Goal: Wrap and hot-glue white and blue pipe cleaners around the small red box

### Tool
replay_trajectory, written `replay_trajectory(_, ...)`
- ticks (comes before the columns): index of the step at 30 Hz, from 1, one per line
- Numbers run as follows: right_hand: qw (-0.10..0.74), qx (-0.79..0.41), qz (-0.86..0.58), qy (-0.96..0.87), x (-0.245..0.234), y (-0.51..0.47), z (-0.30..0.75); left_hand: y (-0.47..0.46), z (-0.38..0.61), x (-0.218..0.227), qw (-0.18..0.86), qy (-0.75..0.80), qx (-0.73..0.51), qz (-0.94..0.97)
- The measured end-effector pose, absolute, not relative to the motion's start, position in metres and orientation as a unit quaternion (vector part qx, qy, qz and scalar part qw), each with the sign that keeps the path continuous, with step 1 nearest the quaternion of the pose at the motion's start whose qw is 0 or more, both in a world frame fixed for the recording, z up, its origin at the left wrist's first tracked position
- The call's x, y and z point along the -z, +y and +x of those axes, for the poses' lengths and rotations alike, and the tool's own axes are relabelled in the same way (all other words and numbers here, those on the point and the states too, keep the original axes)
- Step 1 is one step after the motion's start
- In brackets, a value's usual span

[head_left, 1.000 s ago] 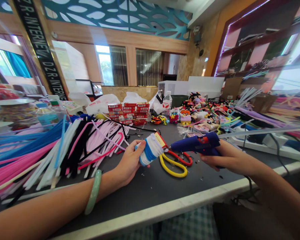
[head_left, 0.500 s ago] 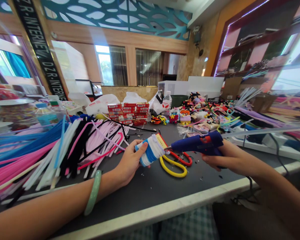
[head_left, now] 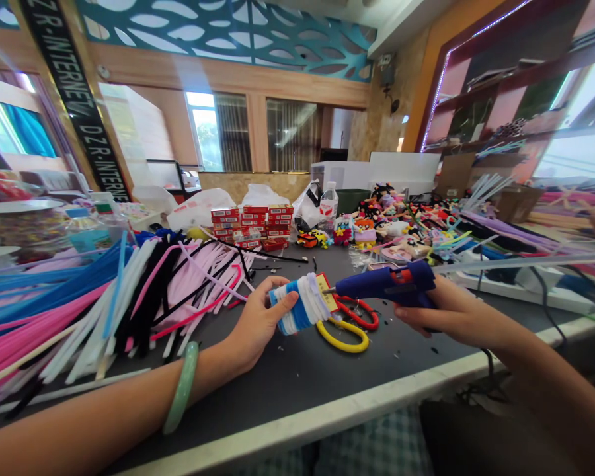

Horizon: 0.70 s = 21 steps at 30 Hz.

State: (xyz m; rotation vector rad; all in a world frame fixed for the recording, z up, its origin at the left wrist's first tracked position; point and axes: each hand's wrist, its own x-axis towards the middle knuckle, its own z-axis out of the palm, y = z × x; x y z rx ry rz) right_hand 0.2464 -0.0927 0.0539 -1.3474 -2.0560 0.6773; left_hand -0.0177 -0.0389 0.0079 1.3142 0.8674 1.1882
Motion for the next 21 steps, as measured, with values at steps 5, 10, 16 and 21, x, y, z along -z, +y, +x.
replay_trajectory(5, 0.303, -0.266, -0.5, -0.766, -0.053, -0.0923, 0.2461, -0.0361, -0.0187, -0.0061, 0.54, 0.365, -0.501, 0.569)
replay_trajectory(10, 0.312, -0.267, -0.498, -0.764, -0.0528, -0.0924, 0.2457, -0.0353, -0.0192, -0.0052, 0.54, 0.36, -0.5, 0.573)
replay_trajectory(16, 0.379, -0.267, -0.5, -0.732, -0.0551, -0.0918, 0.2437, -0.0359, -0.019, -0.0059, 0.536, 0.367, -0.492, 0.58)
replay_trajectory(21, 0.408, -0.211, -0.551, -0.697, -0.0578, -0.0852, 0.2435, -0.0359, -0.0184, -0.006, 0.53, 0.378, -0.495, 0.576)
